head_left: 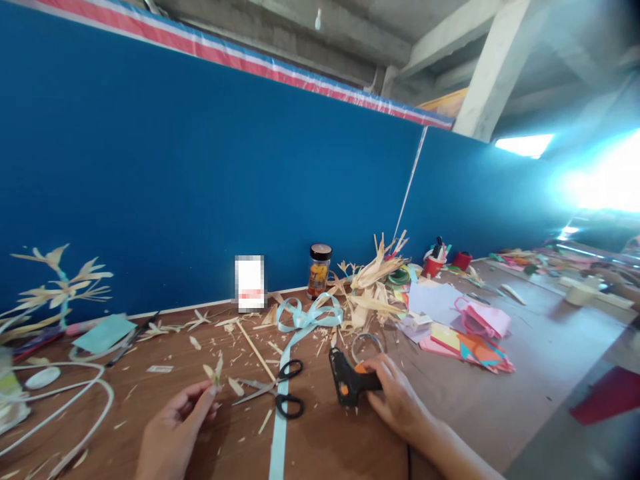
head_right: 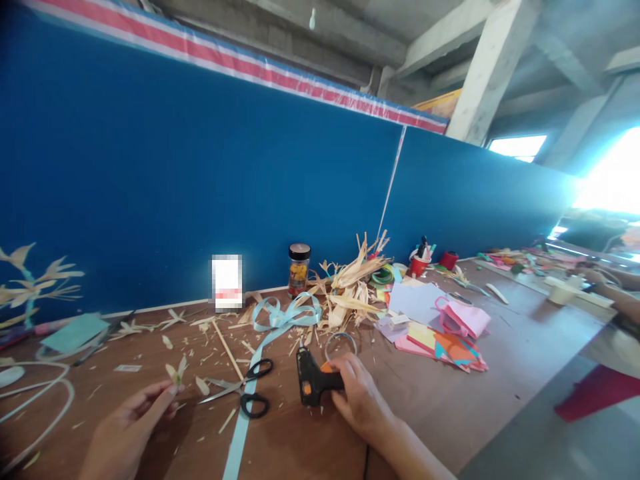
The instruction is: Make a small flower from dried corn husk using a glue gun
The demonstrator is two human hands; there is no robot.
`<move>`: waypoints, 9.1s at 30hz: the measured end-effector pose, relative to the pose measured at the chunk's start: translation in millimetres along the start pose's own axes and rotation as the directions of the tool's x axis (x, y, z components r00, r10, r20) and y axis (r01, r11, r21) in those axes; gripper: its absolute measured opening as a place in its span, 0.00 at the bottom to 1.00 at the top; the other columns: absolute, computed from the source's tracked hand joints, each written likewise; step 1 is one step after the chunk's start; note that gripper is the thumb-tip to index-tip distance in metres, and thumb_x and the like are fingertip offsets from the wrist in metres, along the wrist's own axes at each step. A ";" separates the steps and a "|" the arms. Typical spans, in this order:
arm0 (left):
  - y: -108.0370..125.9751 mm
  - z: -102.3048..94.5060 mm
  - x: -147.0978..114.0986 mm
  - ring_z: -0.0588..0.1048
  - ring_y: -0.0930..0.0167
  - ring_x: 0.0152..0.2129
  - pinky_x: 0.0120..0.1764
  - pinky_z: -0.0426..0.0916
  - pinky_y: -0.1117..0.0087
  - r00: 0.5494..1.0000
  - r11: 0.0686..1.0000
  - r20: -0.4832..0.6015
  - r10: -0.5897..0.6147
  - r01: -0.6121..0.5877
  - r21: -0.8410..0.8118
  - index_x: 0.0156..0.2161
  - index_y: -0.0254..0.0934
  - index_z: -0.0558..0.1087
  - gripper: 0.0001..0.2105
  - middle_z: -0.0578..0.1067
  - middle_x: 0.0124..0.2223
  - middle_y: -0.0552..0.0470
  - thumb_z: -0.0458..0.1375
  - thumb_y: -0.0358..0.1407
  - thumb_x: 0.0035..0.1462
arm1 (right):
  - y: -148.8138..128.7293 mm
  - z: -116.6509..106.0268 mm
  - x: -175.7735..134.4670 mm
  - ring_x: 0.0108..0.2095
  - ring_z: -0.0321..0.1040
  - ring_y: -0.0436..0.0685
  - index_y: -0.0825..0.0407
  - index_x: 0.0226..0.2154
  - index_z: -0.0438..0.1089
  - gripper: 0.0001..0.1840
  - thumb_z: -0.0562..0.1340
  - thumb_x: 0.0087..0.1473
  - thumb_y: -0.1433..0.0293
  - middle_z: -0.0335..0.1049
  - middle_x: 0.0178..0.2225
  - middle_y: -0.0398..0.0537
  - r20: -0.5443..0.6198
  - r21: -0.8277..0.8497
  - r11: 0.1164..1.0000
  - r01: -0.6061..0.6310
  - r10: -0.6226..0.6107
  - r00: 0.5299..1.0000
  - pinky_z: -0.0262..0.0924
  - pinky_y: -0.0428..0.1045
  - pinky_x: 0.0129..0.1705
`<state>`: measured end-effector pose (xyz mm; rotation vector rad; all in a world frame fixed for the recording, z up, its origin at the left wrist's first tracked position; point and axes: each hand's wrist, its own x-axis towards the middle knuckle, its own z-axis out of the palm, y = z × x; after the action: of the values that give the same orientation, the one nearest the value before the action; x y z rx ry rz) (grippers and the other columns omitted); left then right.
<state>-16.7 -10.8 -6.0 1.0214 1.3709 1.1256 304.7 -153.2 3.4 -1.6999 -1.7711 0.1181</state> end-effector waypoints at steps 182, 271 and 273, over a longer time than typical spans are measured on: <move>-1.5 2.8 -5.3 0.68 0.77 0.17 0.23 0.62 0.77 0.990 0.951 0.081 0.114 -0.085 -0.298 0.27 0.32 0.71 0.11 0.72 0.20 0.55 0.61 0.40 0.42 | -127.7 117.7 52.6 0.19 0.57 0.49 0.55 0.31 0.62 0.23 0.47 0.53 0.51 0.57 0.20 0.40 0.432 0.667 0.628 -0.401 0.112 0.895 0.53 0.44 0.21; -0.6 2.3 -5.1 0.68 0.77 0.17 0.24 0.63 0.77 0.991 0.952 0.098 0.088 -0.055 -0.300 0.28 0.31 0.72 0.10 0.73 0.22 0.53 0.61 0.38 0.41 | -126.2 117.5 52.3 0.18 0.54 0.47 0.54 0.34 0.59 0.21 0.46 0.55 0.54 0.56 0.21 0.39 0.385 0.719 0.593 -0.361 0.093 0.918 0.50 0.43 0.20; -1.1 2.3 -4.5 0.68 0.76 0.17 0.24 0.63 0.77 0.992 0.951 0.097 0.085 -0.052 -0.305 0.27 0.31 0.72 0.10 0.73 0.22 0.53 0.62 0.38 0.40 | -130.2 109.7 52.9 0.19 0.55 0.48 0.53 0.32 0.59 0.20 0.45 0.55 0.55 0.56 0.21 0.40 0.343 0.708 0.623 -0.333 0.109 0.933 0.51 0.44 0.21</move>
<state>-13.9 -15.2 -6.2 0.8979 1.0434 1.2675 141.0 -82.7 4.7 -1.2698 -1.3466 1.1066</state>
